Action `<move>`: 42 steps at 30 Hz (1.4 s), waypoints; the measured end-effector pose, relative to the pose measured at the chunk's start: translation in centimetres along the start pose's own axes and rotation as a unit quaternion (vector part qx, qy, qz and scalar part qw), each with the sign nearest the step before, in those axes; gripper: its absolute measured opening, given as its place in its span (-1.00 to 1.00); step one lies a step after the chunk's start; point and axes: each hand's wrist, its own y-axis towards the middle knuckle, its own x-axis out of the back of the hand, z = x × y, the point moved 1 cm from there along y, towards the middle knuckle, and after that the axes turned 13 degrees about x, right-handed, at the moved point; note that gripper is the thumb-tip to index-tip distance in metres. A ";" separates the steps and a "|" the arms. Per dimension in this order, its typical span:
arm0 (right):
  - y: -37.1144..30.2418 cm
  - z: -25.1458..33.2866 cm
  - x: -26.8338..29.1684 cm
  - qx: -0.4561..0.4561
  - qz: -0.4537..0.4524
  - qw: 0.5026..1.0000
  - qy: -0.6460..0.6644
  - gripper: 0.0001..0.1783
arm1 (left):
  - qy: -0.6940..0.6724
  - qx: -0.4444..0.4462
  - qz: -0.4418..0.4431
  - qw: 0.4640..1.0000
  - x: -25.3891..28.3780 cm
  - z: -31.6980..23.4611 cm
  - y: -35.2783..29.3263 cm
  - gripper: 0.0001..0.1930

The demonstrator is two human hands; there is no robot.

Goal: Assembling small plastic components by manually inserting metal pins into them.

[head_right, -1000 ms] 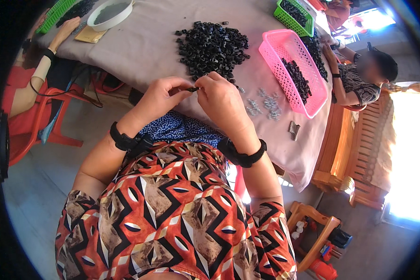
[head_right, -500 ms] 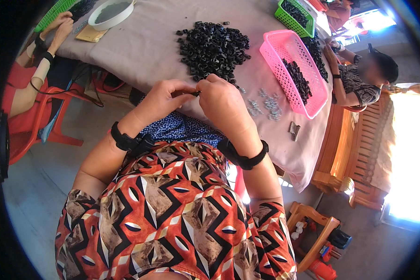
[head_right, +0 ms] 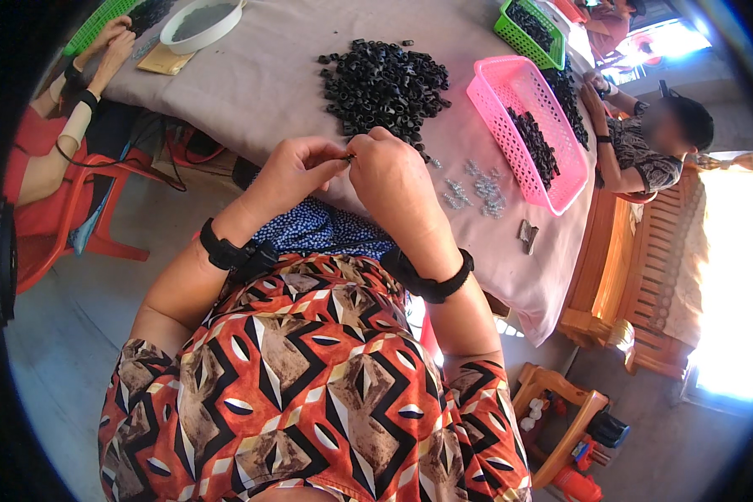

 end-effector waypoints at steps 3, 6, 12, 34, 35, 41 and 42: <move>0.1 0.3 0.0 -0.006 -0.012 1.000 0.003 -0.87 | -0.001 -0.004 -0.004 1.000 0.1 0.0 0.0 -0.82; 0.0 0.4 -0.2 -0.015 -0.027 0.999 0.026 -0.88 | -0.009 -0.016 -0.006 1.000 0.1 0.1 0.1 -0.83; -0.2 0.9 0.0 -0.046 -0.047 0.991 0.118 -0.75 | -0.102 -0.019 0.008 0.995 0.5 0.0 0.3 -0.86; 1.0 0.7 -3.5 0.038 -0.079 0.994 -0.072 -0.59 | -0.183 -0.022 0.033 0.982 0.7 0.4 0.8 -0.77; 1.1 0.8 -3.4 0.028 -0.083 0.994 -0.064 -0.59 | -0.182 -0.022 0.033 0.982 0.7 0.4 0.7 -0.77; 1.4 0.6 -3.6 0.039 -0.069 0.994 -0.068 -0.59 | -0.187 -0.005 0.023 0.982 0.8 0.6 0.7 -0.76; 1.5 0.6 -3.5 0.040 -0.069 0.994 -0.068 -0.59 | -0.184 -0.007 0.022 0.983 0.9 0.7 0.8 -0.77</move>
